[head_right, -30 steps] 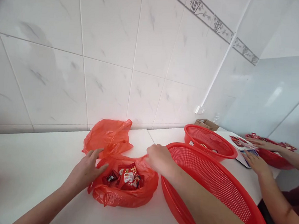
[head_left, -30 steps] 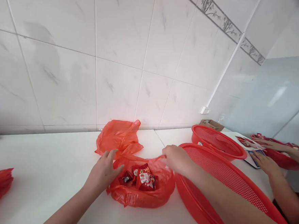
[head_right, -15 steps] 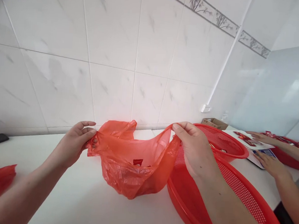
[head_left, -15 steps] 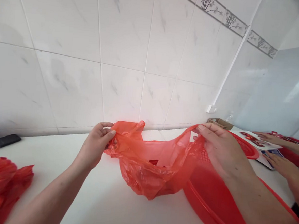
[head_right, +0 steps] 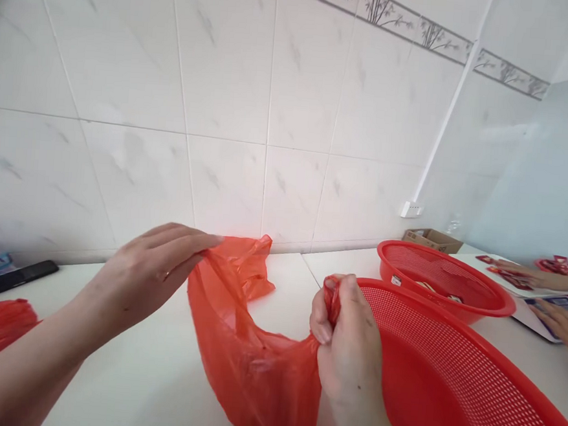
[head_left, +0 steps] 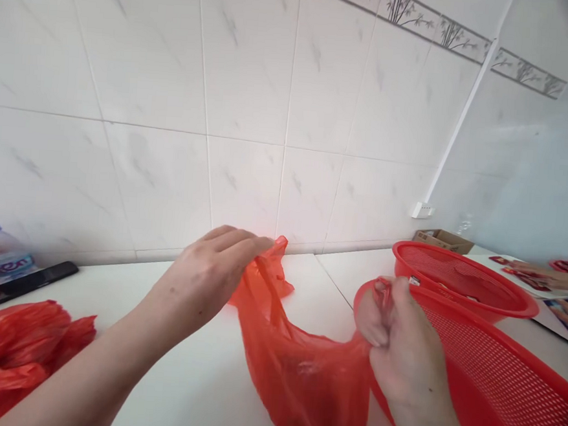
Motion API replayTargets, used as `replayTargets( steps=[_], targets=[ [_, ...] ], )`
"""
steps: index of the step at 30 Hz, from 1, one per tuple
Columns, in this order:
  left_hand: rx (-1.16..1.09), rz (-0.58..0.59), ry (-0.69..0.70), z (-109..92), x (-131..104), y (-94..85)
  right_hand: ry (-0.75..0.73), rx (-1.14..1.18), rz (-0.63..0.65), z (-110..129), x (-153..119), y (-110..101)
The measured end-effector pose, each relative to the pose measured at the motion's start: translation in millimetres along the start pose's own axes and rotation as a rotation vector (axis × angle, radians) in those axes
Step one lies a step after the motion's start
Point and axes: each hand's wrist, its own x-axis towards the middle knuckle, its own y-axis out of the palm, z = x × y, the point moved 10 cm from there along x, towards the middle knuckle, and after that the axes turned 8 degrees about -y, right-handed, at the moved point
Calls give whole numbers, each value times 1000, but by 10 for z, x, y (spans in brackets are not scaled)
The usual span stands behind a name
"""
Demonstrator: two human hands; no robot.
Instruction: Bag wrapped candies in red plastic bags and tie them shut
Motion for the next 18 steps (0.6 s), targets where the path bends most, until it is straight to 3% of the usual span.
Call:
replayTargets(
  steps=[3,5,7,9,11,15,18],
  targets=[
    [6,-70,-118,16,93,-55,20,-57,-13,4,-23,-6],
    [-223,-23,-301,91,124,55,87,-175,74,-28,-81,129],
    [-559,72,-436,71,112,273,192,-289,298,-129,-200,414],
    [-844,181,-465,-72,87,483,239,-374,546,-218,-345,709],
    [-939,209,-398,-215,66,548,216,-463,646,-280,-386,844],
    [-627,44,-57,-415,-16,384,189,-447,488,-426,-218,738],
    [-394,105,121,-496,-133,525,226,-242,429,-569,-162,667]
  ],
)
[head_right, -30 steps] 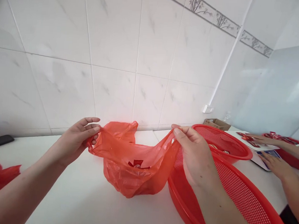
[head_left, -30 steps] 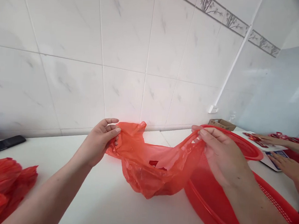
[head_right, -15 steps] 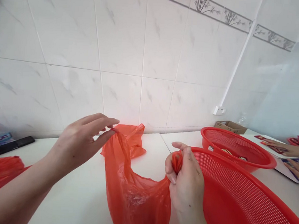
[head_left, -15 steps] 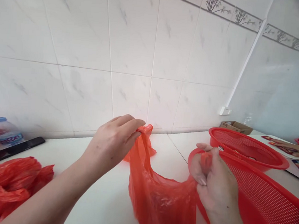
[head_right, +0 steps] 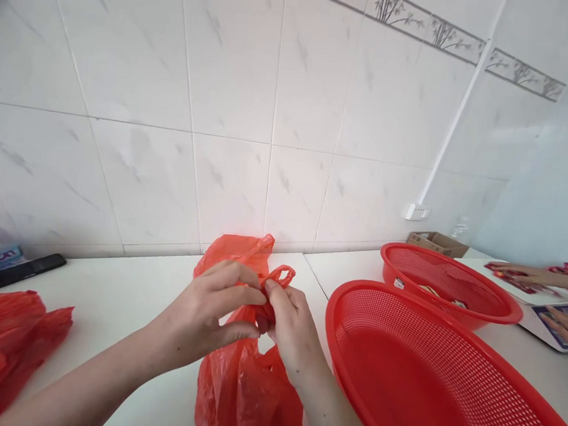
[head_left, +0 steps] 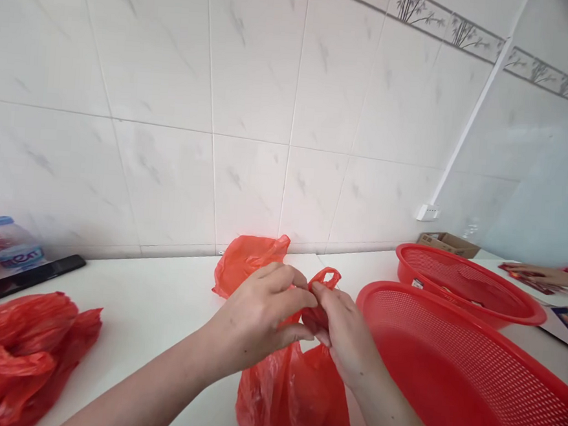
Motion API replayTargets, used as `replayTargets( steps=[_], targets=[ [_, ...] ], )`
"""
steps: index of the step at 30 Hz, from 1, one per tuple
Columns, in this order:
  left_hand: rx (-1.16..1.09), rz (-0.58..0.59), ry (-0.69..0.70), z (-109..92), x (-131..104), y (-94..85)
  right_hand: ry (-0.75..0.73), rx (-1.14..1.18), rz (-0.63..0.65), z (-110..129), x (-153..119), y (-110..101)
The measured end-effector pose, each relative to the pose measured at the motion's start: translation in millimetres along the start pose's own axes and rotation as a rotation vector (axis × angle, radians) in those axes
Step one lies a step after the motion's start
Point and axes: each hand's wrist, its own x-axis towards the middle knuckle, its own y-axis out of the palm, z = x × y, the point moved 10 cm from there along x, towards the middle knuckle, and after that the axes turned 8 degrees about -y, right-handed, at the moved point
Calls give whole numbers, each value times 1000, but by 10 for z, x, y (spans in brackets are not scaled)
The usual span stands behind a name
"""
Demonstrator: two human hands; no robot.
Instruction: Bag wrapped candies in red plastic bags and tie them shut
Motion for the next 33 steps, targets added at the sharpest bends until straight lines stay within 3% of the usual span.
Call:
replayTargets(
  steps=[3,7,12,15,19,22,26,29,33],
  targets=[
    [54,32,-23,171,-58,82,-17,24,58,-69,0,-23],
    [-15,-44,-189,447,-104,-6,48,1,56,-149,-50,-149],
    [-88,10,-79,243,-121,132,-1,22,49,-150,-47,-136],
    [-94,22,-99,226,-109,236,-14,31,70,-186,-42,-85],
    [-150,-14,-365,562,-149,238,-13,52,129,-207,-88,-114],
    [-388,32,-569,813,-245,321,-46,63,194,-155,-149,-138],
    [-627,145,-675,880,-330,518,-53,-90,276,-151,-203,-90],
    [-595,126,-729,879,-372,527,-49,-287,209,-223,-153,-134],
    [-481,143,-740,806,-413,511,-132,-602,-31,-207,-65,-334]
  ],
)
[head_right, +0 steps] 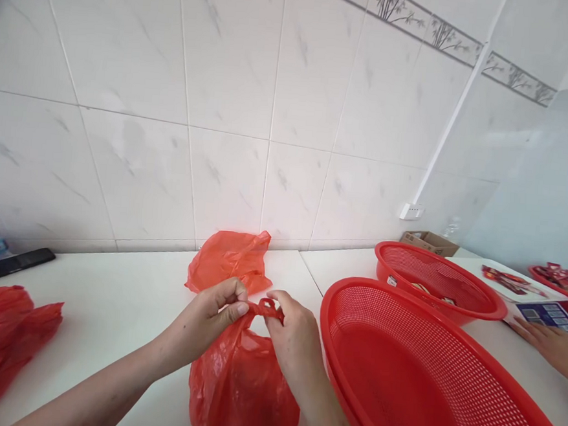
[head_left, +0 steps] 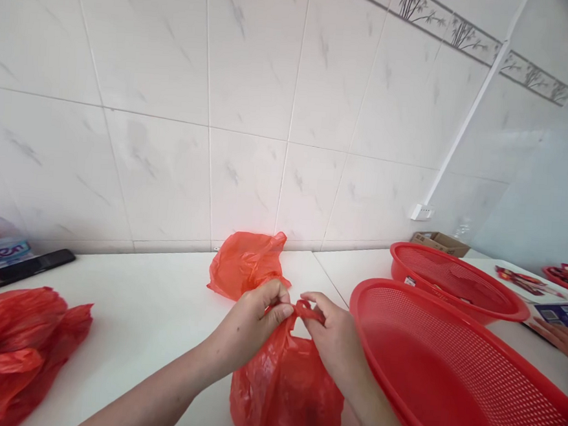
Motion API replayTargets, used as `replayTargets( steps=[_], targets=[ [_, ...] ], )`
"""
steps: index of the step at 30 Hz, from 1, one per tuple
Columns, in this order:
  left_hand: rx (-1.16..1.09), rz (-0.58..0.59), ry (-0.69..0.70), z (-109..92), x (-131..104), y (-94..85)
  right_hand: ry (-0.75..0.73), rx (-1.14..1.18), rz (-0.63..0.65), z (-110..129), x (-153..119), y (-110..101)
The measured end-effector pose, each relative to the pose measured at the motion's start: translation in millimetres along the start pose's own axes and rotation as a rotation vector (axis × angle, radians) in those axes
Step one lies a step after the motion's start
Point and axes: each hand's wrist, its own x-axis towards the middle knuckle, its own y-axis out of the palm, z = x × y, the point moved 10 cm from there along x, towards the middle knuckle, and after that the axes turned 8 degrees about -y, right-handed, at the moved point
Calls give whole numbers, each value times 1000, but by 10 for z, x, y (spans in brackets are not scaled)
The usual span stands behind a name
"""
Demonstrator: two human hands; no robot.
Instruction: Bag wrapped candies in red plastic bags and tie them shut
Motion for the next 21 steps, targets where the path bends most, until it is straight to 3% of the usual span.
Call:
replayTargets(
  steps=[2,5,7,9,11,14,18,21],
  targets=[
    [99,-17,17,-9,-42,-5,23,67,3,-32,-8,25],
    [229,-62,82,-11,-141,-68,95,447,143,-50,-95,195],
    [281,-94,135,9,-257,-152,131,628,163,-85,-162,212],
    [302,-92,152,78,-402,-251,131,578,80,-208,-201,99],
    [298,-61,124,182,-550,-354,123,378,-21,-362,-241,-47],
    [276,-17,69,287,-718,-472,124,241,-27,-466,-306,-65],
    [285,5,115,217,-754,-421,-42,361,226,-60,-356,245],
    [271,10,147,177,-685,-294,-81,271,359,194,-401,442]
  ],
)
